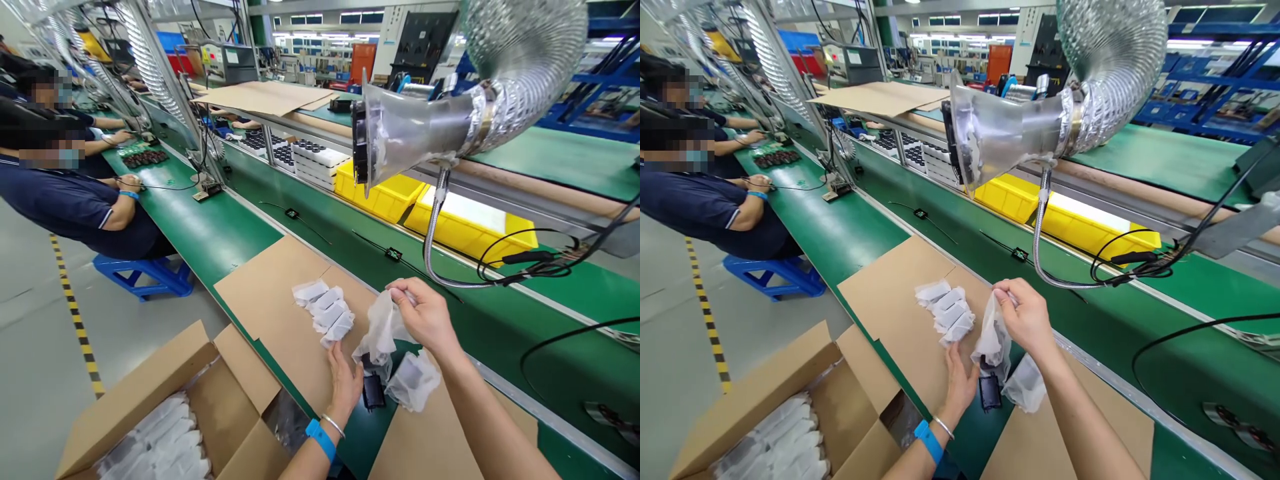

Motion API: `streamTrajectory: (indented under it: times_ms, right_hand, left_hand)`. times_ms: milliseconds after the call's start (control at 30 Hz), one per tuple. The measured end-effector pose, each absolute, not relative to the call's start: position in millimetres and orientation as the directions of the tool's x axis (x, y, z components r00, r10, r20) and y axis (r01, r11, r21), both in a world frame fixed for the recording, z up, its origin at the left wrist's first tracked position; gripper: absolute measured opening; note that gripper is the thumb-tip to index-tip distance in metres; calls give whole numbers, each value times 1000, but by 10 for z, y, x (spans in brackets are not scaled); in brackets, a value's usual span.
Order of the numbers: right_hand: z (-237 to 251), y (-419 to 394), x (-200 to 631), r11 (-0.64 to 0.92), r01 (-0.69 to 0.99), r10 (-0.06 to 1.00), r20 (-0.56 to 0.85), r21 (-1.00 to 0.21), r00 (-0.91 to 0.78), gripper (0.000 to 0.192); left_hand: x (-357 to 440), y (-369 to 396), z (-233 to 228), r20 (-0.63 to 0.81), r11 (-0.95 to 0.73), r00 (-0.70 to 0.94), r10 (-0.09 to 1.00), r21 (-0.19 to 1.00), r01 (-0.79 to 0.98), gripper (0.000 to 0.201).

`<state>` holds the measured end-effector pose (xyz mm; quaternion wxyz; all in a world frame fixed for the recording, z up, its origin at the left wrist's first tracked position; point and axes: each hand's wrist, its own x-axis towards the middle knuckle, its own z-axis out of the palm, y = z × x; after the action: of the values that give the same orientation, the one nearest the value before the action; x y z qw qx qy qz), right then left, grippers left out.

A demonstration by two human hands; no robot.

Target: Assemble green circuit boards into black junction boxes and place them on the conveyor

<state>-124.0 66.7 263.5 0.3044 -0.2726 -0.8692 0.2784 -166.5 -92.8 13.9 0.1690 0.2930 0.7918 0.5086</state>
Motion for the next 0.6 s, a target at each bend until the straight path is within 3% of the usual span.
streamTrajectory:
  times_ms: [167,333,500,600]
  right_hand:
    - [2846,721,-1200,769,338,595,415,-542,-688,15]
    - [3019,867,-1091,840,348,517,421,-416,-745,14]
    - [3346,791,-874,751,474,655,604,-459,-453,13]
    - [3329,735,-832,723,397,664,728,-565,-172,13]
  left_hand:
    - [-1595,-866,168,-2,312,-766,642,914,260,76]
    - [-1622,-851,179,-23,341,-820,572,916,212,69]
    - [-1919,-858,99,-76,421,-907,415,900,117,41]
    - [-2162,-871,78,-97,433,-910,403,896,96,33]
